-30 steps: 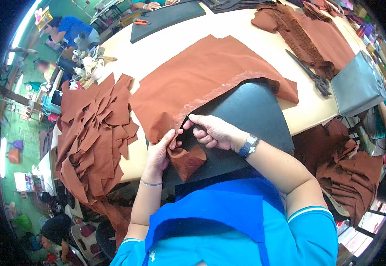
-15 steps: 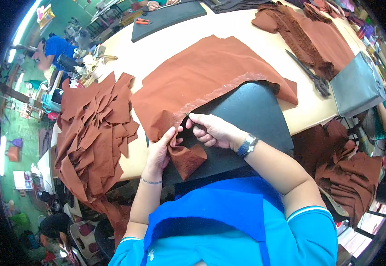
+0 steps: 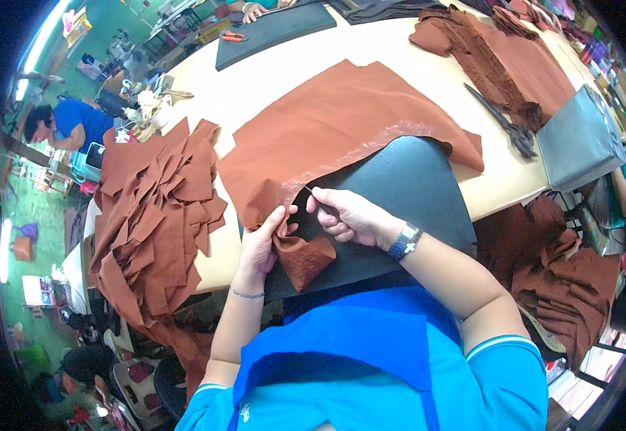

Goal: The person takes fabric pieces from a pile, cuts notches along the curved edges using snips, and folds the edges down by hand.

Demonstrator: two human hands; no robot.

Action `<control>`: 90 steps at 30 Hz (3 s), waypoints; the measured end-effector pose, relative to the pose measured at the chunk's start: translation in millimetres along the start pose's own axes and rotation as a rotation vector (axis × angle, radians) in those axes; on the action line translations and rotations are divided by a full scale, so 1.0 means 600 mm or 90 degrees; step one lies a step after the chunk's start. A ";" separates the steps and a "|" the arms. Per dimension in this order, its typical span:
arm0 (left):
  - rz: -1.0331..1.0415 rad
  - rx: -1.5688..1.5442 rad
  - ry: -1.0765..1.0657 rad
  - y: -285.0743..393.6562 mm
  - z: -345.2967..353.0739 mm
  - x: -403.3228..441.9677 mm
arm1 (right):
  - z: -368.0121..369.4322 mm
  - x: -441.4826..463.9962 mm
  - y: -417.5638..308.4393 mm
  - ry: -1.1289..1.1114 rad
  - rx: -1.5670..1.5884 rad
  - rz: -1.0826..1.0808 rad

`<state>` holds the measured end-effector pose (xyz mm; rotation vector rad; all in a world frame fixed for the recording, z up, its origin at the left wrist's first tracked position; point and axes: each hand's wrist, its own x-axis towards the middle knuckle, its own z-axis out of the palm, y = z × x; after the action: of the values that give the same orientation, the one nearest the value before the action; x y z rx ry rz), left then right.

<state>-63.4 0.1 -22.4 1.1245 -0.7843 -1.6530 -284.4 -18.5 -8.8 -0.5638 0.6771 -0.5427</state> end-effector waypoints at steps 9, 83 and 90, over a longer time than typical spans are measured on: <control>0.023 0.004 0.017 0.004 0.012 -0.005 | 0.011 0.007 -0.001 0.004 -0.045 -0.025; 0.611 0.743 -0.075 0.001 0.125 0.125 | -0.074 -0.054 0.007 0.144 0.282 -0.167; 0.614 0.745 -0.069 0.001 0.125 0.125 | -0.068 -0.062 0.007 0.131 0.304 -0.117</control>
<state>-142.2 -70.9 -17.8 1.0540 -2.0834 -0.3431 -336.3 -4.6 -22.1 -0.1215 0.6640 -0.9119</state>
